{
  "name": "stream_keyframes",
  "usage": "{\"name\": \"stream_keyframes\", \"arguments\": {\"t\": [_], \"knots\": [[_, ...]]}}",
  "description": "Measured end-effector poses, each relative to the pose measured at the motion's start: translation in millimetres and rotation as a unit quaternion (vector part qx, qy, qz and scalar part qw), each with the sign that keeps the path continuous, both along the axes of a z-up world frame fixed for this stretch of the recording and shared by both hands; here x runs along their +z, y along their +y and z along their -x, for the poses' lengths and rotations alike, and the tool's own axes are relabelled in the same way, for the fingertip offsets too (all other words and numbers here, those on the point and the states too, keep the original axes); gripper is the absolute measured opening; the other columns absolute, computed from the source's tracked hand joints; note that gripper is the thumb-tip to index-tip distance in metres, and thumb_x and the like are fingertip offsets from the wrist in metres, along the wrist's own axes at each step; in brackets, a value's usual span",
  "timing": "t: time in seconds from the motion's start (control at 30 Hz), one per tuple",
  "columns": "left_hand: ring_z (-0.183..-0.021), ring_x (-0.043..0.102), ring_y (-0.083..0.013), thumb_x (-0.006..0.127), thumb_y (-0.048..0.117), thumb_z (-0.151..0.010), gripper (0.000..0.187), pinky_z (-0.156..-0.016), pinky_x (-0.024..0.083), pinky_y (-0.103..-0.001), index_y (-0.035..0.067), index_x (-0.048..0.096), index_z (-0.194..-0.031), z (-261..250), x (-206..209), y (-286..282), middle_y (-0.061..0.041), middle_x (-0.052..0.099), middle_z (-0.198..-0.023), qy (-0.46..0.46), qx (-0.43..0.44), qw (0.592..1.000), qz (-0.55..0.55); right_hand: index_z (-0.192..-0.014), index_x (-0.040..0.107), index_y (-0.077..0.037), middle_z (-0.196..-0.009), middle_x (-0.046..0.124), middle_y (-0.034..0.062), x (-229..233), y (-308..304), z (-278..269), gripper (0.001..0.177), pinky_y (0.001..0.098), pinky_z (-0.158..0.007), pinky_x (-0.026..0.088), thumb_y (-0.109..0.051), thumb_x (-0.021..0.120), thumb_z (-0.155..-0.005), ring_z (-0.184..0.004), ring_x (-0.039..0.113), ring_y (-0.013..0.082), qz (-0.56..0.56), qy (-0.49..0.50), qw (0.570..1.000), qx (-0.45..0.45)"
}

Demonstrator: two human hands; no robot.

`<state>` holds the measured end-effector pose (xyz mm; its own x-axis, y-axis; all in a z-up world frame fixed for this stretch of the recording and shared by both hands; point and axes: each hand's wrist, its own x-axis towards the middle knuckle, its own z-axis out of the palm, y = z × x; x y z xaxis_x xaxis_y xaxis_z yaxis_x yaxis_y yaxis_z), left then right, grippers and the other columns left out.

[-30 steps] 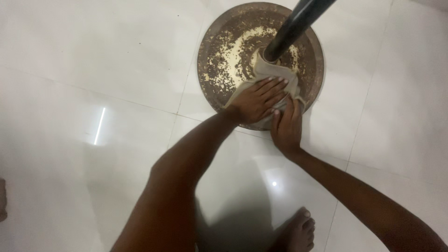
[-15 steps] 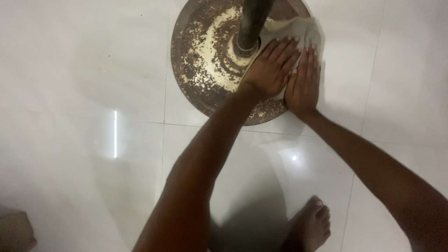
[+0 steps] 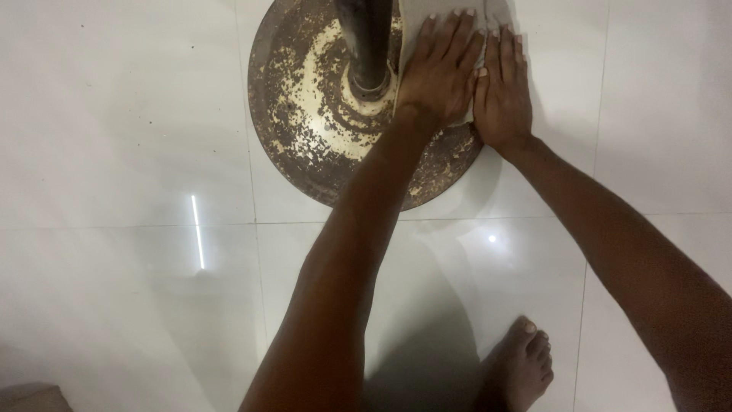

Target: The person wipes the base, pole, and motor housing of a standing fan using a cloth. They clean the circular base, move up the pole, and finish by wiping the red motor housing and cage area.

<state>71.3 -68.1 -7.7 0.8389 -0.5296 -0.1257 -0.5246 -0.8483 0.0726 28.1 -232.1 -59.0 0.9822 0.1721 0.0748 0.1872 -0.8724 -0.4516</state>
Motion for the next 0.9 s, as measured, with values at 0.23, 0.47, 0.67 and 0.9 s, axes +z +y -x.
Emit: {"name": "stream_keyframes", "arguments": {"t": [0.23,0.47,0.67,0.9], "knots": [[-0.158,0.009,-0.0286,0.016,0.044,-0.109,0.063,-0.128,0.003,-0.05,0.014,0.019,-0.165,20.4,10.7,8.2,-0.012,0.012,-0.171,0.01,-0.02,0.999,-0.05,-0.16,0.023,0.016,-0.167,0.018,0.0376,14.0,6.7,14.9,0.055,0.0519,-0.134,0.02,-0.021,0.026,-0.118,-0.16,0.018,0.0482,0.089,0.0,0.995,0.051],[-0.157,0.013,-0.0297,0.021,0.046,-0.109,0.064,-0.127,0.007,-0.048,0.011,0.025,-0.162,77.4,21.2,51.1,-0.014,0.016,-0.171,-0.032,-0.097,0.993,-0.055,-0.148,0.024,0.029,-0.154,0.022,0.0507,37.7,30.7,58.8,0.064,0.0566,-0.122,0.023,-0.021,0.035,-0.11,-0.148,0.02,0.0585,0.129,0.016,0.986,0.101],[-0.157,0.019,-0.029,0.037,0.042,-0.108,0.061,-0.128,0.012,-0.05,0.008,0.037,-0.158,111.4,8.6,82.6,-0.013,0.026,-0.169,-0.089,-0.128,0.988,0.001,-0.147,0.021,0.026,-0.156,0.022,0.0469,42.4,61.0,94.8,0.066,0.0607,-0.126,0.015,-0.023,0.042,-0.109,-0.151,0.014,0.0609,0.243,0.043,0.959,0.137],[-0.154,0.024,-0.0323,0.046,0.049,-0.1,0.072,-0.126,0.016,-0.055,0.004,0.037,-0.154,123.4,20.9,106.9,-0.019,0.029,-0.164,-0.078,-0.147,0.985,0.054,-0.157,0.01,0.017,-0.163,0.014,0.0411,32.7,95.2,95.5,0.075,0.0606,-0.126,0.016,-0.02,0.048,-0.103,-0.155,0.012,0.057,0.094,-0.003,0.993,0.064]]}}
